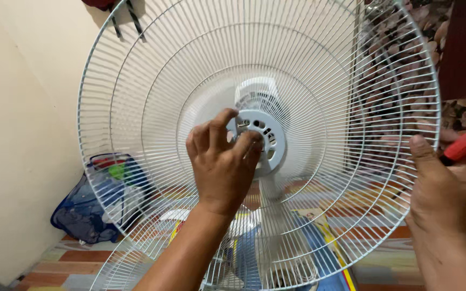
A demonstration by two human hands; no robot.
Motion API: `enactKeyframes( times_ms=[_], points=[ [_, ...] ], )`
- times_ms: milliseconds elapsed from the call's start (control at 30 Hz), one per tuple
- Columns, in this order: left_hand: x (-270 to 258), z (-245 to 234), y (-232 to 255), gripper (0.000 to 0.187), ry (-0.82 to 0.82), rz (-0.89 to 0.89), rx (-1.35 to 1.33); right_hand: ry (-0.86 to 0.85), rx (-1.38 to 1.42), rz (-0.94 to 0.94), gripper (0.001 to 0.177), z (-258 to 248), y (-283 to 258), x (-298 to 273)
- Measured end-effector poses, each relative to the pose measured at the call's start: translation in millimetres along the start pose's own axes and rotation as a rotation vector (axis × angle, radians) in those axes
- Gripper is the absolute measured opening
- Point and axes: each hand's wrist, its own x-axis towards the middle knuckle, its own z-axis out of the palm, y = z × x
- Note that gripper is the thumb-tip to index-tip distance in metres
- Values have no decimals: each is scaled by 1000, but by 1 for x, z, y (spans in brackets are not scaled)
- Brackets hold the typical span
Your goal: The person disassembles a standing electric fan by removing the front grille, unscrewing the central hub nut, and detaching the fan blades. The person uses a screwdriver to loosen the nut and then removes the components by hand.
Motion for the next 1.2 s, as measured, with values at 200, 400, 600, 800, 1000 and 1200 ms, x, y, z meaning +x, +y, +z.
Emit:
enactKeyframes(
  times_ms=[200,400,600,800,1000,1200],
  points=[
    [8,3,7,12,-68,90,37,56,60,-17,31,2,-15,5],
    [20,-1,12,12,-271,125,44,77,31,120,30,-3,-14,2],
    [11,0,5,19,-347,129,38,-30,-13,8,29,-29,32,6],
    [7,-4,-6,27,-286,190,103,24,31,119,30,-21,36,-2],
    [-1,-6,-13,21,-175,148,130,-30,83,32,26,-9,29,-6],
    [7,-10,-14,14,-114,144,187,-30,85,-8,18,0,28,-11]
  ],
)
